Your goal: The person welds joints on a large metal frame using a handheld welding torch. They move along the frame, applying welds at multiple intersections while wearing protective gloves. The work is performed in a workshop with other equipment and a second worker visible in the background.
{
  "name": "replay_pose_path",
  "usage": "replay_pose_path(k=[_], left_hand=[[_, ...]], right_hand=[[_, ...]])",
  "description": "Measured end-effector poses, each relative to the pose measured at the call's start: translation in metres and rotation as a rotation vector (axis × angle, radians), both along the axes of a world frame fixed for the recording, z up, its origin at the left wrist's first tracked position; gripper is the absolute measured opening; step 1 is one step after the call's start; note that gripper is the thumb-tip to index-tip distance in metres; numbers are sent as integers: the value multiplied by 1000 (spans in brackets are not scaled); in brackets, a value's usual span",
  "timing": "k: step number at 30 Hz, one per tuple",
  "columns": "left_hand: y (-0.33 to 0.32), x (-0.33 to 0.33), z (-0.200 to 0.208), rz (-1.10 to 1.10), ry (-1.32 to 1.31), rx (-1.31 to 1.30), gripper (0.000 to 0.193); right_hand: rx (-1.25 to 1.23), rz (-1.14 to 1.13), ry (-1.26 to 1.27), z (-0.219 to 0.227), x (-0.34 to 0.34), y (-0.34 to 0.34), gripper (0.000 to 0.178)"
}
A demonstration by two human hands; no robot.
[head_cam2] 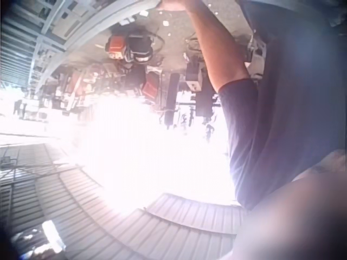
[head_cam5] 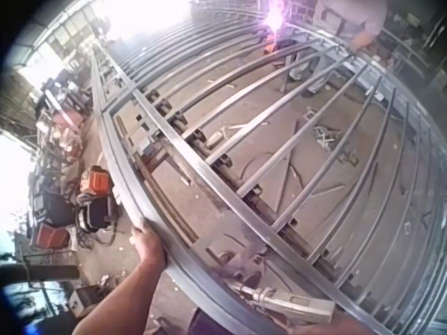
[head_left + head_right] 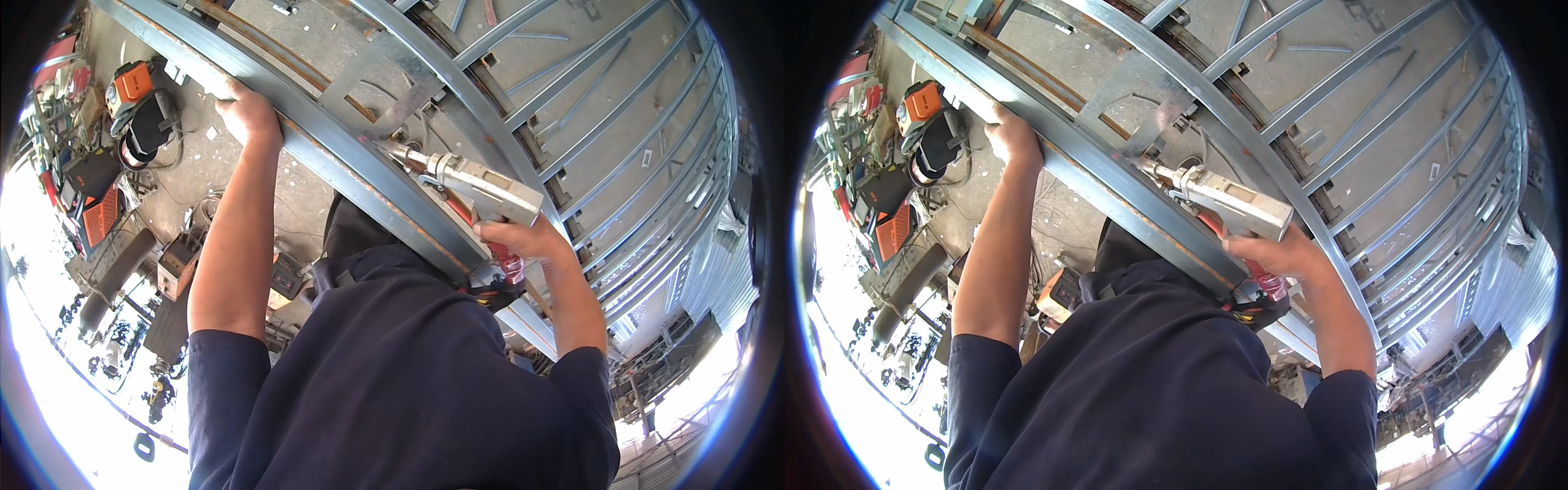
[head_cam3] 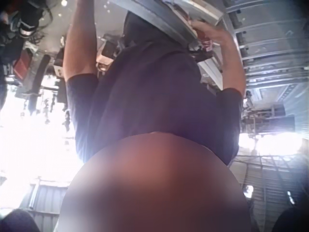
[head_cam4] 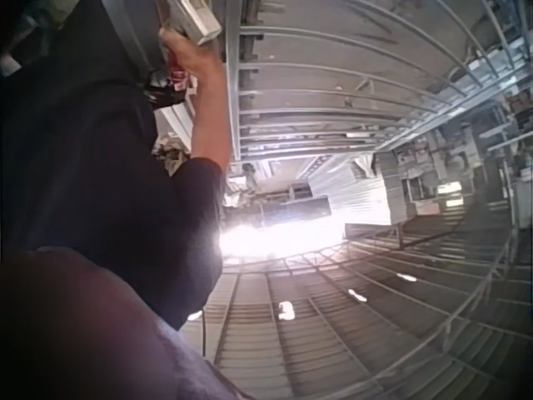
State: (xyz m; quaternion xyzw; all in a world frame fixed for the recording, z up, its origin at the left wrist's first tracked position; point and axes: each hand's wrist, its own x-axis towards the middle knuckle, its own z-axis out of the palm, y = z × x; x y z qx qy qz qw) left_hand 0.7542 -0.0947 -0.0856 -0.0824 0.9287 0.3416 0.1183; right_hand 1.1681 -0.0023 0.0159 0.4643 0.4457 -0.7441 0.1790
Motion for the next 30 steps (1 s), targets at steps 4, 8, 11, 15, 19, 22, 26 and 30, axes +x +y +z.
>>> replay_pose_path(k=[4, 8, 11, 15, 19, 22, 26, 30], left_hand=[[-2, -2, -4, -4, 0, -3, 71], [-6, -3, -11, 17, 50, 13, 68], [-2, -1, -10, 18, 70, -3, 67], [-2, 0, -7, 20, 67, -10, 68], [3, 4, 4, -9, 10, 11, 69], [2, 6, 5, -5, 39, -1, 69], [1, 4, -1, 8, 73, -15, 70], [3, 5, 6, -17, -3, -26, 72]], right_hand=[[-19, 61, -8, -2, 1, -4, 56], [41, 26, -24, 0, 5, -1, 56], [67, 6, -9, -4, 6, -1, 54], [51, 15, 20, -3, -1, 1, 52], [8, 21, 46, -11, -4, 3, 48], [31, -2, 55, -10, -7, 2, 46], [30, 20, 80, -11, -8, 5, 48], [16, -18, 121, -9, -9, 5, 48]])
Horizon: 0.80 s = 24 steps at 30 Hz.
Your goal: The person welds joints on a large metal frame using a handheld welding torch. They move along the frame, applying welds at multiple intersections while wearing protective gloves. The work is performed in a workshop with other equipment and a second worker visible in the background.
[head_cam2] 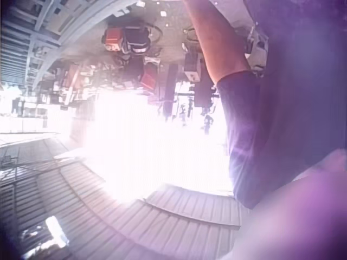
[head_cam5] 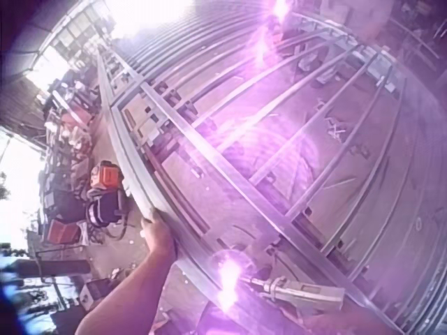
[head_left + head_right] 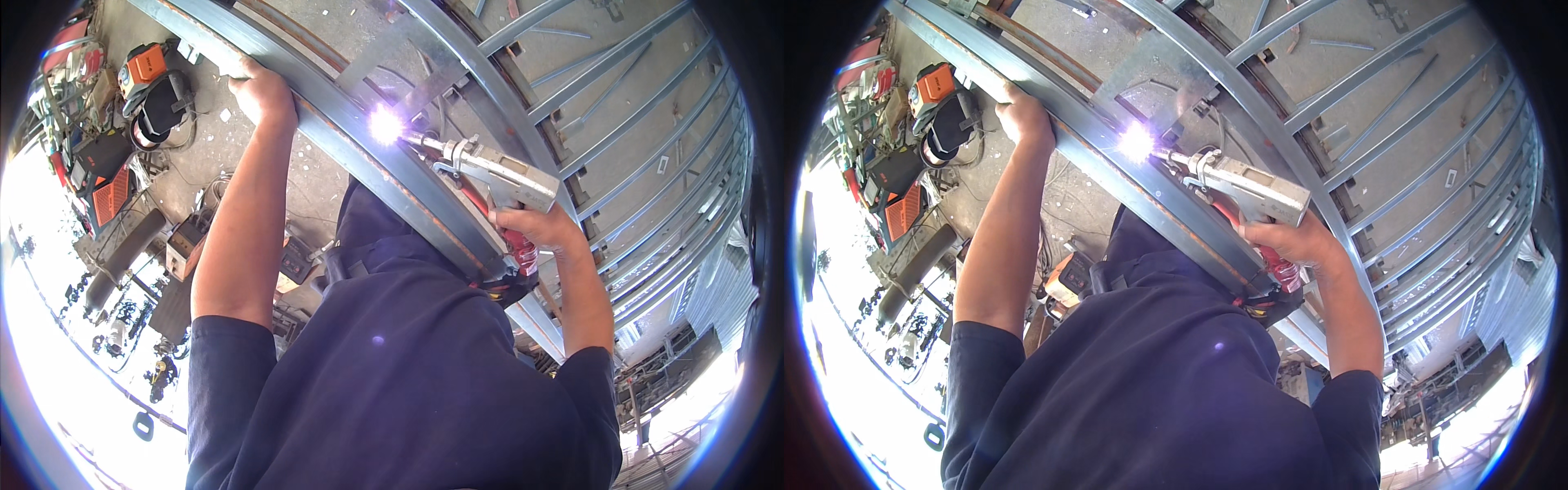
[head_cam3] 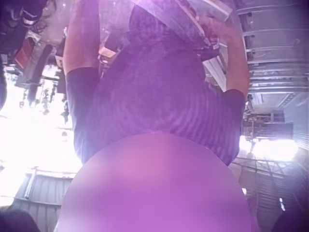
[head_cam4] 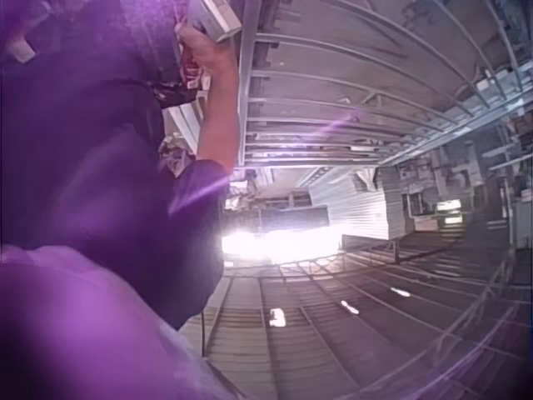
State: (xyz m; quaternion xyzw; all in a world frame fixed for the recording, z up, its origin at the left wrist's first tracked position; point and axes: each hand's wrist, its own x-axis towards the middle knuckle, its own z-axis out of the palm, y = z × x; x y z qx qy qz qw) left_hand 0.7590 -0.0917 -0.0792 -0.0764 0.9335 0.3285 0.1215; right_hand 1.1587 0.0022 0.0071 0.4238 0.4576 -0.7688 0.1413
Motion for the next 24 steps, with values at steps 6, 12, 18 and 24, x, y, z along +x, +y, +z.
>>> replay_pose_path(k=[6, 12, 18, 24], left_hand=[[3, 4, 7, -5, 10, 0, 72], [0, 0, 1, -18, 18, -19, 72], [3, 4, 8, -20, 8, -25, 71], [2, 2, 3, -41, 41, -30, 71]], right_hand=[[22, 24, -1, 2, -1, 0, 47], [43, 32, -30, 4, 0, -1, 47], [-2, 29, -20, -4, 8, -4, 46], [-27, 29, -46, -3, 12, -5, 46]])
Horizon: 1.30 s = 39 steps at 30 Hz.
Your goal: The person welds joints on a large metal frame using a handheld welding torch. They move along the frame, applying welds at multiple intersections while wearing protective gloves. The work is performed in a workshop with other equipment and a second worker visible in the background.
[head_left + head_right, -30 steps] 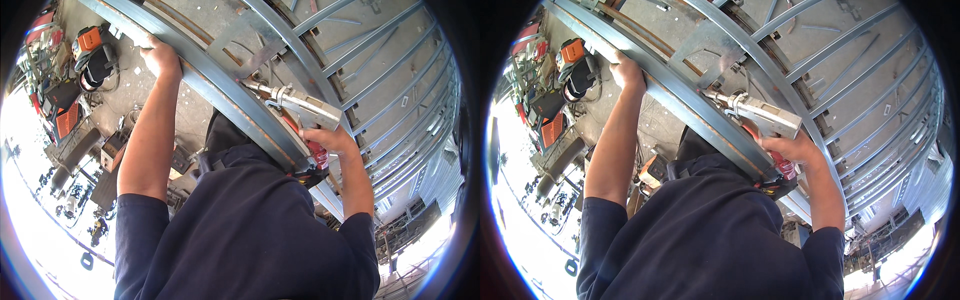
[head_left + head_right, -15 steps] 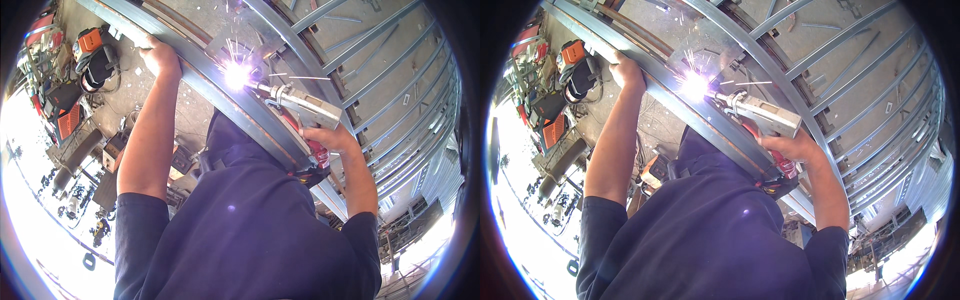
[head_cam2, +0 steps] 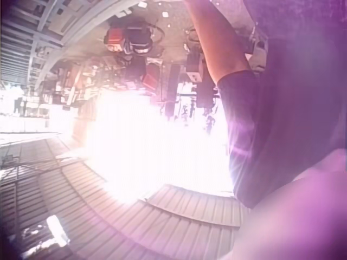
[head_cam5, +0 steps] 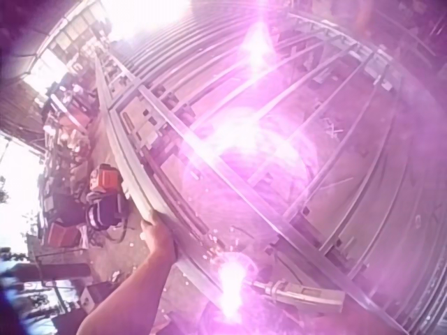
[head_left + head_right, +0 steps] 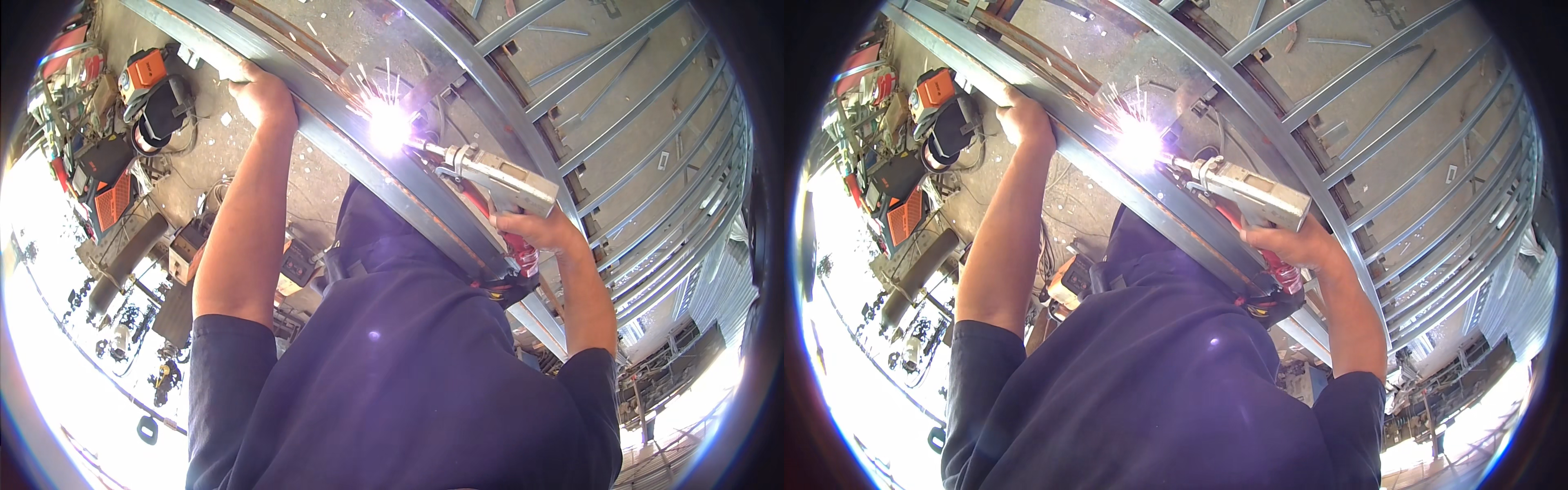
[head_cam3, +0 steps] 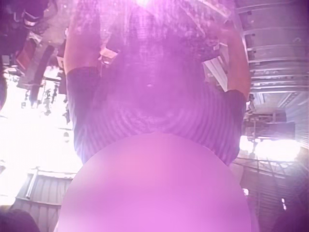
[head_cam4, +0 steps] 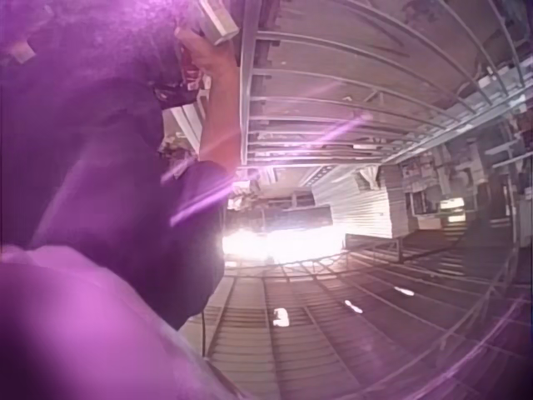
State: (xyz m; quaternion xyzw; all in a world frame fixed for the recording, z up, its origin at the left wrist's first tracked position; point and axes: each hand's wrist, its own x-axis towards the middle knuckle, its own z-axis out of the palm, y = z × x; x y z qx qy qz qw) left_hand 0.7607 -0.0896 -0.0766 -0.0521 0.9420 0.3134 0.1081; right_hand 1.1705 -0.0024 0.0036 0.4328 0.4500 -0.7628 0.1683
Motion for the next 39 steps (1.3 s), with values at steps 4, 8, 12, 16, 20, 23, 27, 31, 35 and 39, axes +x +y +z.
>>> replay_pose_path(k=[4, 8, 12, 16, 20, 23, 27, 31, 35, 39], left_hand=[[-10, -12, -27, 81, 17, 87, 74], [-14, -10, -28, 27, 44, 22, 78], [-11, -6, -17, 0, 6, 26, 77], [-10, -7, -15, -5, -42, 53, 75], [-12, -8, -22, -70, -14, 82, 73], [-13, -9, -17, -105, -54, 57, 75], [-15, -8, -19, -86, -15, 96, 75], [-15, -6, -13, -54, -23, 108, 72], [-13, -2, -9, -54, -29, 88, 70], [-13, -6, -13, -54, 0, 73, 71]], right_hand=[[70, -27, -21, -3, 13, -12, 47], [129, 21, 49, 2, 22, -26, 43], [329, -65, 160, 26, 10, -51, 33], [276, -129, 32, 17, 11, -60, 38], [249, -114, -87, -2, 16, -55, 44], [188, -85, -71, 1, 13, -52, 44], [267, -172, -26, 13, 4, -59, 29], [205, -186, -16, 22, 0, -57, 50], [134, -234, -39, 23, -1, -57, 64], [166, -193, 3, 23, -1, -53, 61]])
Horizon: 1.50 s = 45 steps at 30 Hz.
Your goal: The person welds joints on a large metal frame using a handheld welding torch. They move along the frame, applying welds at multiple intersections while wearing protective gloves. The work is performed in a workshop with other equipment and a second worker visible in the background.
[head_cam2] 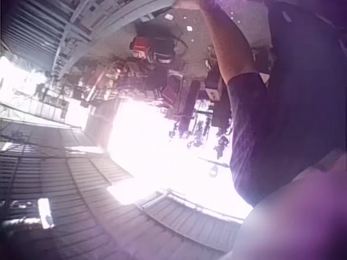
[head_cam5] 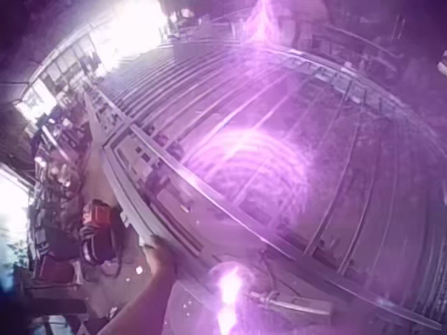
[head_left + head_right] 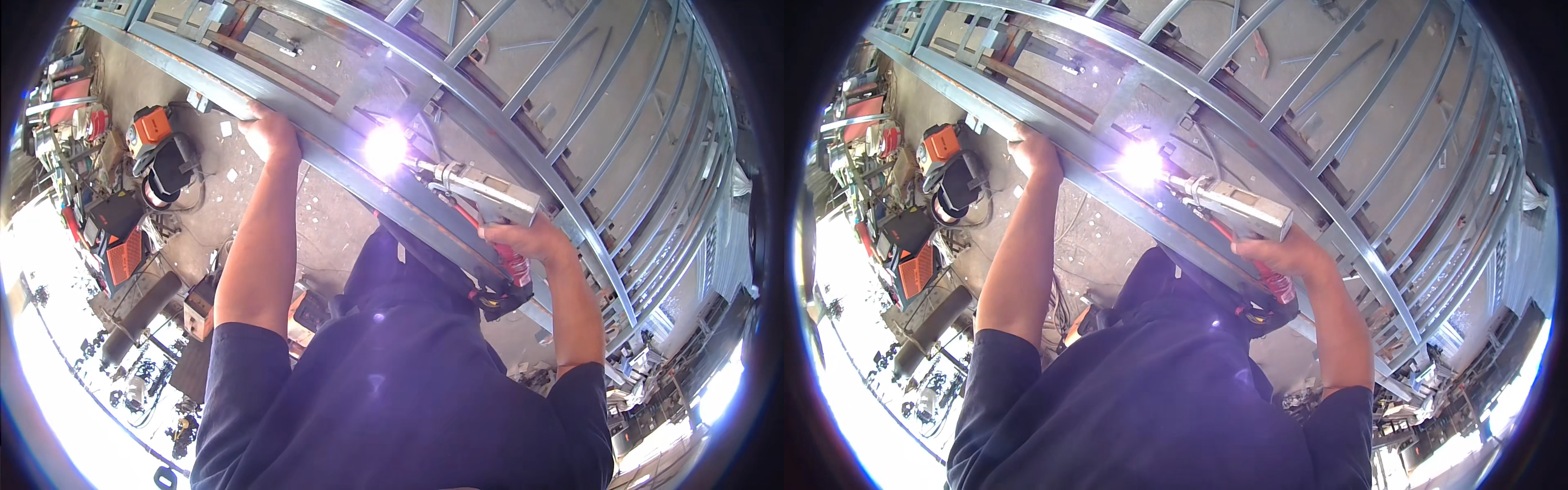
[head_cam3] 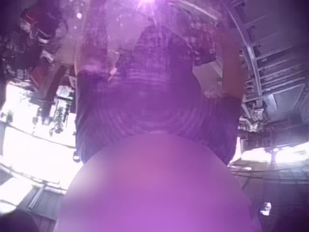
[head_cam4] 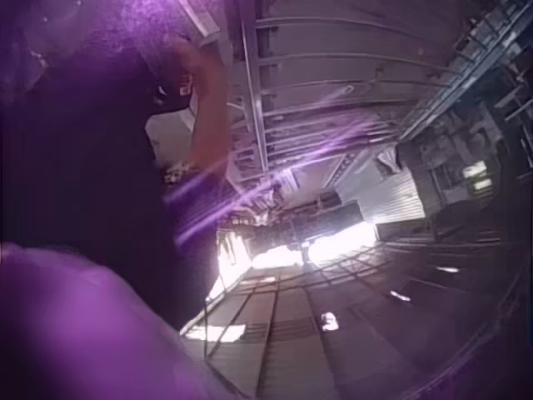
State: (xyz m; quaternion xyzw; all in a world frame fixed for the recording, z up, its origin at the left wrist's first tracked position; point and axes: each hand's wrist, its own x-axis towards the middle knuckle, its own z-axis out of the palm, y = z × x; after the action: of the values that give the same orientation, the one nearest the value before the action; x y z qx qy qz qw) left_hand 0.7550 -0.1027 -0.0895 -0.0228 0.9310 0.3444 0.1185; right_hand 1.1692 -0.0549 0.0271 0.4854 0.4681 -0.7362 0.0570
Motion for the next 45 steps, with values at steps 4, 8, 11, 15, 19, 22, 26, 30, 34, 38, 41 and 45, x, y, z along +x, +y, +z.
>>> replay_pose_path(k=[4, 8, 11, 15, 19, 22, 26, 30, 34, 38, 41, 45], left_hand=[[1, -3, 0, -16, 7, 31, 71], [4, 1, 6, 8, -25, 46, 71], [-1, -7, -7, 3, -3, 51, 71], [1, -9, -10, 6, 3, 40, 70], [-1, -8, -12, 22, -22, 48, 71], [-4, -5, 1, 23, -95, 66, 72], [-53, -28, -24, -239, -198, 273, 68], [-119, 26, -38, -836, -171, 165, 56], [-182, 53, -12, -1679, 379, -97, 62], [-197, 47, -10, -1721, 134, -102, 35], [-213, 63, -11, -1615, 151, 53, 18], [-282, 90, 9, -1481, 142, -138, 17]], right_hand=[[-40, 75, 60, -9, 11, 3, 59], [-1, 41, 30, -1, 10, 1, 45], [0, -12, 36, 0, 22, -1, 38], [53, -155, 41, 4, 33, -6, 36], [153, -413, 136, 27, 37, -28, 32], [299, -638, 279, 55, 30, -53, 26], [378, -878, 411, 99, 63, -90, 36], [574, -1053, 489, 161, 142, -138, 49], [883, -1252, 366, 238, 180, -190, 46], [871, -1276, 603, 287, 243, -226, 38], [994, -1447, 370, 313, 257, -245, 39], [991, -1536, 364, 319, 281, -249, 43]])
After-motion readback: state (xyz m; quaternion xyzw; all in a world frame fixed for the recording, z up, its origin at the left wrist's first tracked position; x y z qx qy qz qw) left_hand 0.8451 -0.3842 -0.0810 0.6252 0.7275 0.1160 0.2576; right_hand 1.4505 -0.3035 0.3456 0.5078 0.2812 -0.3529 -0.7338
